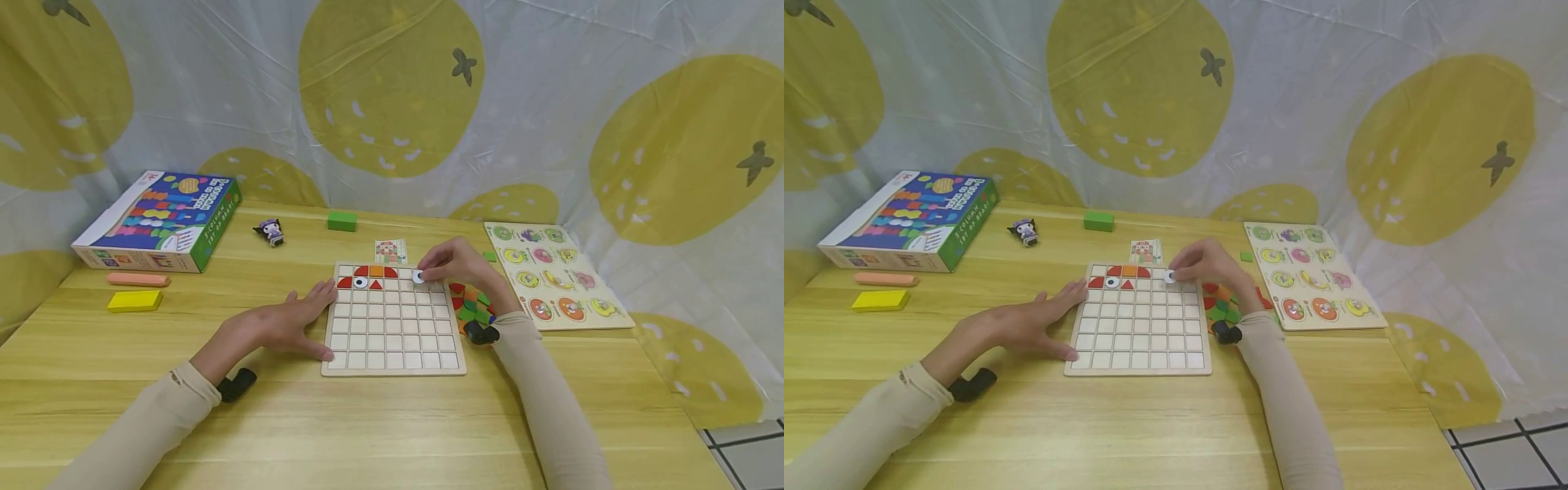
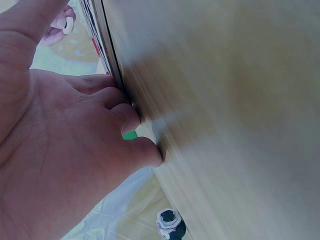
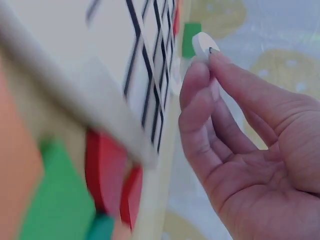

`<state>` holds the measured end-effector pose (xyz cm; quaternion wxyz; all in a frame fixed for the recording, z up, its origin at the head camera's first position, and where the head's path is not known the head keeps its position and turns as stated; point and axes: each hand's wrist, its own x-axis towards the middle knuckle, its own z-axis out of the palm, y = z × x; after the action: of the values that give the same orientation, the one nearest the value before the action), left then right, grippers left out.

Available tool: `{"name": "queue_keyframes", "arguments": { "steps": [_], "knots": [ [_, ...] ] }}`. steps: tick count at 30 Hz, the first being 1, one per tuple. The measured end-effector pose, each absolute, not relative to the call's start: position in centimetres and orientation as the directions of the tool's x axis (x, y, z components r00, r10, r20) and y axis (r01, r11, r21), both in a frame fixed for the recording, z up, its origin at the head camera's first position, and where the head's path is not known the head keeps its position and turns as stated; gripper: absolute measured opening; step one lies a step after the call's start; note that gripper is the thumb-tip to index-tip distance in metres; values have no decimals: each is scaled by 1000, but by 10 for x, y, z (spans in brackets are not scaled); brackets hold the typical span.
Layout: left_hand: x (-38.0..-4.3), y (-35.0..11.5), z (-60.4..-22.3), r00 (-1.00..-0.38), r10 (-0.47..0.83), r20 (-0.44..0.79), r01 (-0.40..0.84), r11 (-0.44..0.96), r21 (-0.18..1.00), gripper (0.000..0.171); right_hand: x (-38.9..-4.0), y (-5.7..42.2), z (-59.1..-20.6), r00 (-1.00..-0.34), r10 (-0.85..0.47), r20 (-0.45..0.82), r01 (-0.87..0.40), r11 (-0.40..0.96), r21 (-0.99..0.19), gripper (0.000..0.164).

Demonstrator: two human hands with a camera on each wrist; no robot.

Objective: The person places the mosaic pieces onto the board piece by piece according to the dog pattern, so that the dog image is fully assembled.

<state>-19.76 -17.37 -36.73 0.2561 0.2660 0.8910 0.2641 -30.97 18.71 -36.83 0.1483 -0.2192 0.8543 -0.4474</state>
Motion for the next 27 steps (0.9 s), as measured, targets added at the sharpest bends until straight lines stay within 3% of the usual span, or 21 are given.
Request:
{"name": "queue_keyframes", "arguments": {
  "steps": [9, 27],
  "knots": [
    [-200, -173, -368, -725, 610, -319, 339, 720, 605, 117, -297, 154, -370, -829, -551, -98, -155, 394, -906, 14],
    [-198, -173, -367, -728, 606, -321, 337, 724, 602, 117, -295, 143, -372, -846, -508, -162, -74, 414, -907, 18]
  ]
}}
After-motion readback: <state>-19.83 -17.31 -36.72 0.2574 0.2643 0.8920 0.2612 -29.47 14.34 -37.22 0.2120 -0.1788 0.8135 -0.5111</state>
